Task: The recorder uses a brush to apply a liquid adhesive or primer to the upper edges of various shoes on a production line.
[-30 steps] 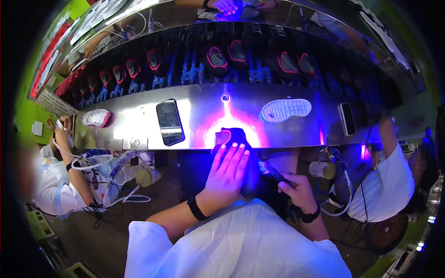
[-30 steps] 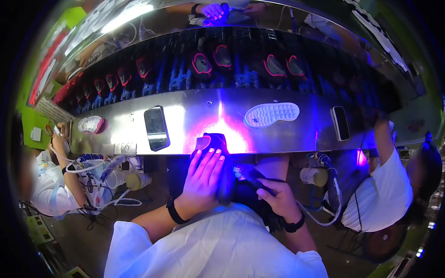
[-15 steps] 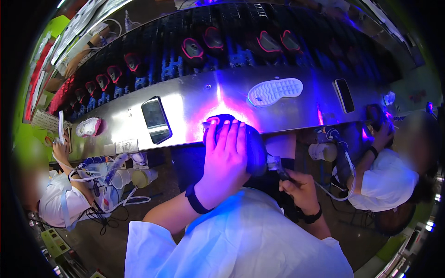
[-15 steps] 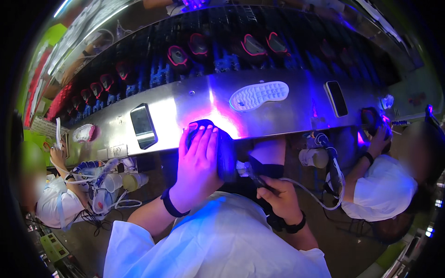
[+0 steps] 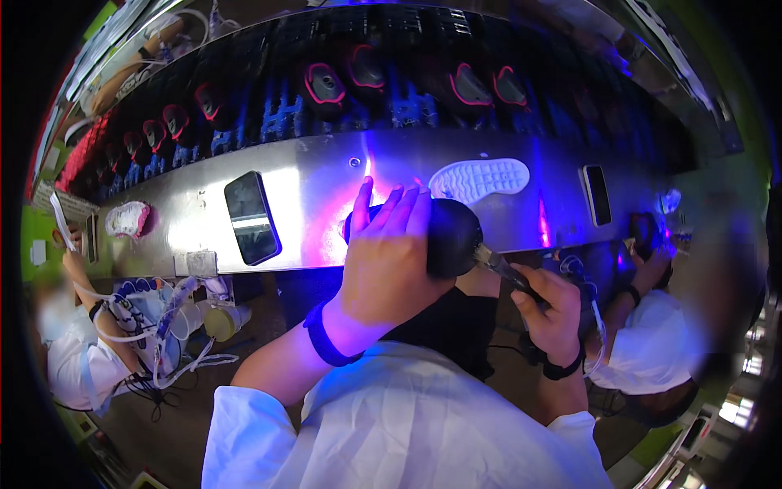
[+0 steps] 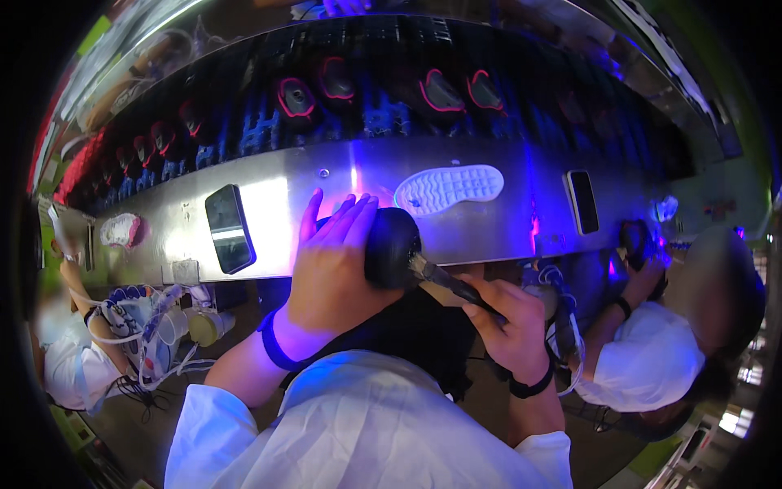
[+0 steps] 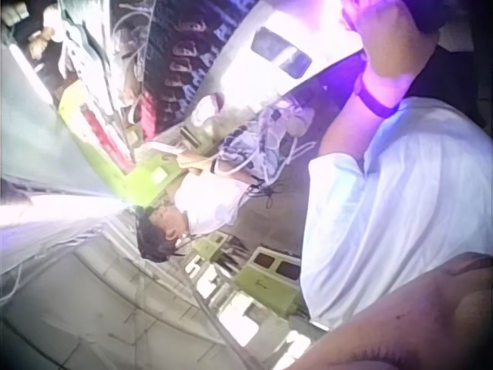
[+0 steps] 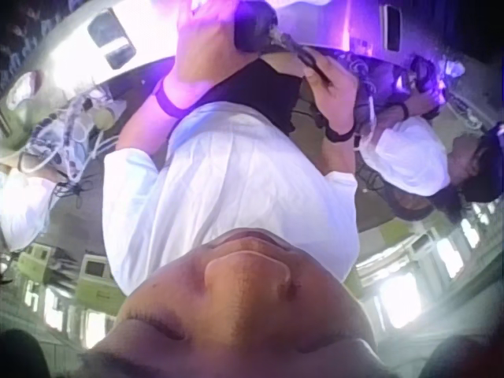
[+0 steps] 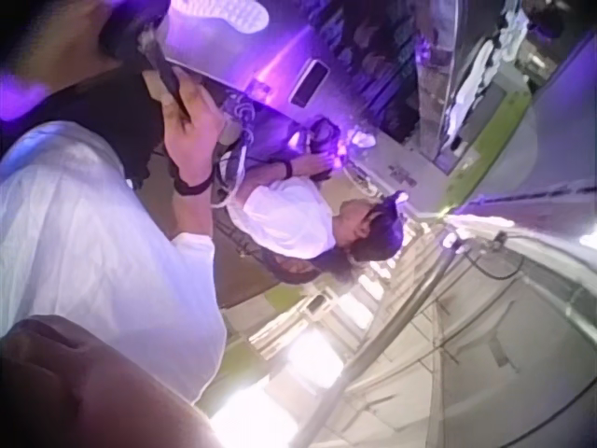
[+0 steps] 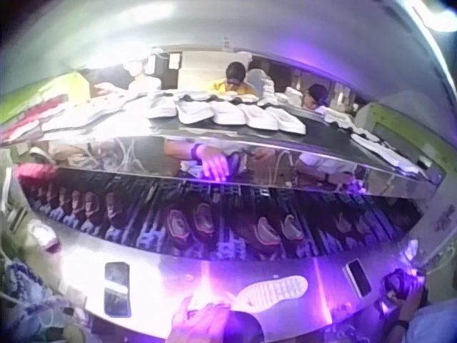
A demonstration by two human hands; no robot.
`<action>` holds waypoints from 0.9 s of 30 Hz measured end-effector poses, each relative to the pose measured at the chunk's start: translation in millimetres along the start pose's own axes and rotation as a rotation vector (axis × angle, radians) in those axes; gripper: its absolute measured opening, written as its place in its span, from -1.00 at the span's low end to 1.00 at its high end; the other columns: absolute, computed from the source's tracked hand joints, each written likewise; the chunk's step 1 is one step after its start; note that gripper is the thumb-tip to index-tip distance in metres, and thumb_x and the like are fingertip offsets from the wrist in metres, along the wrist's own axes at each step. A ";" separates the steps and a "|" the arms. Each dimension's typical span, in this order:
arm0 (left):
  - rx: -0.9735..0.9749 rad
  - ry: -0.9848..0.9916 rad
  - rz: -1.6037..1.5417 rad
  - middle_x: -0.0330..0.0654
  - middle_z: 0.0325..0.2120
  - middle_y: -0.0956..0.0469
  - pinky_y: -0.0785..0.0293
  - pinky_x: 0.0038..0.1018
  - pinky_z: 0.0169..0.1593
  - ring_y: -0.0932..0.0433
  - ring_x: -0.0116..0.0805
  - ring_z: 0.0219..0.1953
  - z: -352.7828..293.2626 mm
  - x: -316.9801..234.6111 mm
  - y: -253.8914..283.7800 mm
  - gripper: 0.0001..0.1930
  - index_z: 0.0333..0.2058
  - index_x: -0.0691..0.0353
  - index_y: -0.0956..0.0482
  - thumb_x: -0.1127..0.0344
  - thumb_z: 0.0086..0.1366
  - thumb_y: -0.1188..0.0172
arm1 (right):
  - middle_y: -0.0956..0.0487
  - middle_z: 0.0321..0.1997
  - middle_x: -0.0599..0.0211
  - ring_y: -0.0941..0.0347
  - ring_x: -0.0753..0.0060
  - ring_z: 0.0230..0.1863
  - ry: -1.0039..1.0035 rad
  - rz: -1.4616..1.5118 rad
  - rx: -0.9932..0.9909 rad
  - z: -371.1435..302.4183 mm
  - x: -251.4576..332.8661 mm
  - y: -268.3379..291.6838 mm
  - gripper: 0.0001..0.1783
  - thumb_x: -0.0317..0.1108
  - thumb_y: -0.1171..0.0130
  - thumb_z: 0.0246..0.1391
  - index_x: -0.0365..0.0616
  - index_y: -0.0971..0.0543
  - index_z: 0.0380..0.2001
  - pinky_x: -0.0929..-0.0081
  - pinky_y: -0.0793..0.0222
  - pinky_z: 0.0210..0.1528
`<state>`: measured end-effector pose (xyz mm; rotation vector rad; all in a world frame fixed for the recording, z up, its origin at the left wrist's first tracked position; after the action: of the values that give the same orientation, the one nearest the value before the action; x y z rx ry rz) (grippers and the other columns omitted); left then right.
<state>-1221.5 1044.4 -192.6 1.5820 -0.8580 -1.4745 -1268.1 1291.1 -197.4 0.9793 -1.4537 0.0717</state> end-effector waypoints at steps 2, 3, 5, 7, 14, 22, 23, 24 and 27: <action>0.012 0.007 -0.001 0.19 0.04 -0.57 0.00 0.08 0.47 -0.52 0.06 0.19 4.6 8.2 2.4 -0.02 0.19 0.39 -0.42 -0.07 -0.15 -0.58 | -0.60 -0.38 0.20 -0.52 0.30 -0.42 0.080 -0.014 -0.045 14.7 -4.4 -6.8 -0.65 -0.41 -0.34 0.11 -0.22 -0.66 -0.01 0.47 -0.41 -0.32; 0.018 0.023 -0.027 0.17 0.07 -0.55 -0.06 0.06 0.44 -0.51 0.07 0.20 5.5 11.1 3.3 -0.02 0.22 0.36 -0.39 -0.04 -0.14 -0.58 | -0.62 -0.34 0.19 -0.55 0.33 -0.39 0.151 -0.022 -0.108 20.1 -5.6 -10.5 -0.64 -0.40 -0.33 0.12 -0.22 -0.66 0.00 0.49 -0.43 -0.29; 0.022 0.052 -0.049 0.15 0.09 -0.54 -0.12 0.03 0.42 -0.51 0.07 0.20 6.5 18.7 4.6 -0.01 0.25 0.33 -0.36 -0.02 -0.12 -0.57 | -0.64 -0.30 0.18 -0.57 0.38 -0.34 0.128 0.001 -0.108 27.8 -6.3 -20.3 -0.63 -0.41 -0.33 0.13 -0.24 -0.64 0.02 0.50 -0.45 -0.23; 0.019 0.049 -0.037 0.07 0.05 -0.53 -0.31 -0.06 0.30 -0.53 0.07 0.12 6.7 25.8 5.7 0.00 0.32 0.27 -0.29 0.06 -0.10 -0.56 | -0.66 -0.25 0.18 -0.59 0.42 -0.30 0.098 0.026 -0.117 28.5 -17.0 -33.0 -0.62 -0.42 -0.32 0.14 -0.27 -0.63 0.04 0.52 -0.46 -0.18; 0.209 -0.066 0.039 0.00 -0.23 -0.55 -0.57 -0.14 -0.14 -0.60 0.02 -0.15 -14.7 58.0 15.5 0.05 0.44 0.08 -0.15 0.18 -0.04 -0.50 | -0.70 -0.18 0.27 -0.57 0.55 -0.21 -0.182 0.466 -0.007 21.6 -48.2 -43.5 -0.62 -0.44 -0.36 0.13 -0.33 -0.64 0.01 0.50 -0.46 -0.06; 0.267 -0.085 -0.551 0.01 -0.04 -0.64 -0.60 -0.24 0.06 -0.68 -0.01 -0.03 -39.5 45.2 29.4 0.03 0.37 0.20 -0.28 0.23 -0.10 -0.61 | -0.66 -0.28 0.33 -0.57 0.58 -0.28 0.168 0.303 0.083 54.3 2.6 -5.7 -0.60 -0.46 -0.33 0.13 -0.35 -0.63 0.05 0.56 -0.47 -0.17; 0.283 -0.085 -0.598 -0.05 0.02 -0.64 -0.56 -0.28 0.13 -0.67 -0.14 0.03 -40.8 42.5 28.9 0.04 0.37 0.24 -0.27 0.23 -0.09 -0.63 | -0.66 -0.28 0.33 -0.57 0.58 -0.28 0.178 0.304 0.075 52.6 5.5 -4.1 -0.60 -0.46 -0.33 0.13 -0.35 -0.63 0.05 0.56 -0.47 -0.17; 0.278 -0.091 -0.588 -0.05 0.02 -0.64 -0.56 -0.28 0.13 -0.67 -0.14 0.03 -40.5 40.2 31.9 0.04 0.37 0.24 -0.27 0.23 -0.09 -0.63 | -0.69 -0.19 0.27 -0.59 0.50 -0.17 0.055 0.394 0.123 49.4 5.5 -3.5 -0.59 -0.46 -0.35 0.12 -0.30 -0.63 0.06 0.50 -0.46 -0.06; 0.519 0.078 -0.775 -0.14 0.05 -0.63 -0.52 -0.32 0.18 -0.64 -0.31 0.06 -41.2 31.9 35.0 -0.04 0.34 0.26 -0.30 0.23 -0.02 -0.62 | -0.71 -0.09 0.19 -0.61 0.41 -0.06 0.009 0.455 0.146 45.8 3.8 -1.9 -0.57 -0.45 -0.38 0.10 -0.26 -0.63 0.07 0.44 -0.45 0.06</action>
<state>-1176.2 1004.3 -175.7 2.5393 -0.6306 -1.7646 -1302.4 1261.0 -203.4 0.7457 -1.6566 0.5192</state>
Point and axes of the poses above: each hand's wrist, its own z-axis towards the middle knuckle, its own y-axis out of the back of the hand, x = y × z, the point moved 2 cm from there along z, towards the middle knuckle
